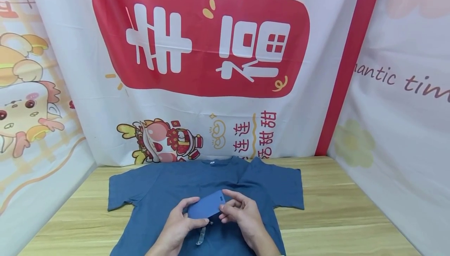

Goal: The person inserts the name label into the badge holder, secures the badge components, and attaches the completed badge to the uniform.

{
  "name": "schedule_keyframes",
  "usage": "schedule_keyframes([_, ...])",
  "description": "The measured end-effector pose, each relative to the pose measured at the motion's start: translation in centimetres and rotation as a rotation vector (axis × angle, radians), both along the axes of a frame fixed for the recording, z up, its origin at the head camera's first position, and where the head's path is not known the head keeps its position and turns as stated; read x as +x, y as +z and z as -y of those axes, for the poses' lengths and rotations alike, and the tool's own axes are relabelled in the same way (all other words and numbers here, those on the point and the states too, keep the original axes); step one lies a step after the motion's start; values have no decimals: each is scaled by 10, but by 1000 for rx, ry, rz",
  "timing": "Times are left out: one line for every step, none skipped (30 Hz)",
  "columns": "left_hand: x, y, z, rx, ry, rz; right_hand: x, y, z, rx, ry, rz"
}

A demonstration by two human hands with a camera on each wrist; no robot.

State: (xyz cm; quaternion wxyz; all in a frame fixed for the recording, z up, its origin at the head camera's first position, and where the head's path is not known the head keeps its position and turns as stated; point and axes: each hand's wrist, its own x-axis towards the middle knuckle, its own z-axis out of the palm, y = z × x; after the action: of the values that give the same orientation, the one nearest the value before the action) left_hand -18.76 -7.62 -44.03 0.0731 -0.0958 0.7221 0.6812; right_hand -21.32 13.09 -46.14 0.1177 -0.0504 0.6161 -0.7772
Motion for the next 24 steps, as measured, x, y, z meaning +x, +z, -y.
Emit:
schedule_keyframes([0,0,0,3,-7,-5,0,0,-1,-9,8,1])
schedule_keyframes([0,0,-1,4,-12,-6,1,0,-1,-17,17,2])
schedule_keyframes([0,0,-1,4,-15,-8,1,0,-1,-26,25,5])
schedule_keyframes([1,0,-1,5,-19,-11,2,1,-2,-33,33,9])
schedule_keyframes([1,0,-1,5,-22,-14,2,1,-2,-39,41,13])
schedule_keyframes([1,0,-1,5,-25,-17,2,1,-3,-44,47,17])
schedule_keyframes([1,-1,-1,5,-28,-17,3,1,-3,-48,51,20])
schedule_keyframes([2,-1,-1,3,-29,-21,3,1,-3,-53,56,22])
schedule_keyframes([2,-1,-1,1,-31,-24,3,1,-3,-57,59,23])
schedule_keyframes([2,-1,-1,-1,-33,-25,3,1,-4,-60,62,24])
schedule_keyframes([1,0,-1,-2,-35,-25,3,2,-4,-64,65,23])
schedule_keyframes([1,0,-2,-2,-37,-22,3,2,-4,-66,67,23])
schedule_keyframes([1,0,-2,-5,-39,-17,2,2,-4,-69,69,23])
schedule_keyframes([0,1,-1,-8,-39,-11,2,2,-4,-71,73,24])
schedule_keyframes([0,1,-1,-11,-40,-4,2,2,-4,-73,76,26])
schedule_keyframes([0,1,-1,-9,-42,1,2,3,-4,-72,78,27])
schedule_keyframes([0,1,0,-11,-45,0,2,3,-3,-72,81,28])
schedule_keyframes([0,1,0,-12,-49,0,2,3,-3,-72,84,30])
schedule_keyframes([1,1,1,-14,-54,0,3,4,-3,-72,87,31])
schedule_keyframes([1,1,1,-13,-59,-3,3,4,-3,-72,92,30])
schedule_keyframes([1,1,1,-10,-65,-7,3,5,-3,-72,95,29])
schedule_keyframes([1,1,2,-4,-70,-11,4,5,-2,-73,100,27])
schedule_keyframes([1,0,2,3,-74,-11,4,6,-2,-75,108,27])
schedule_keyframes([1,0,3,8,-76,-9,4,6,-2,-76,117,28])
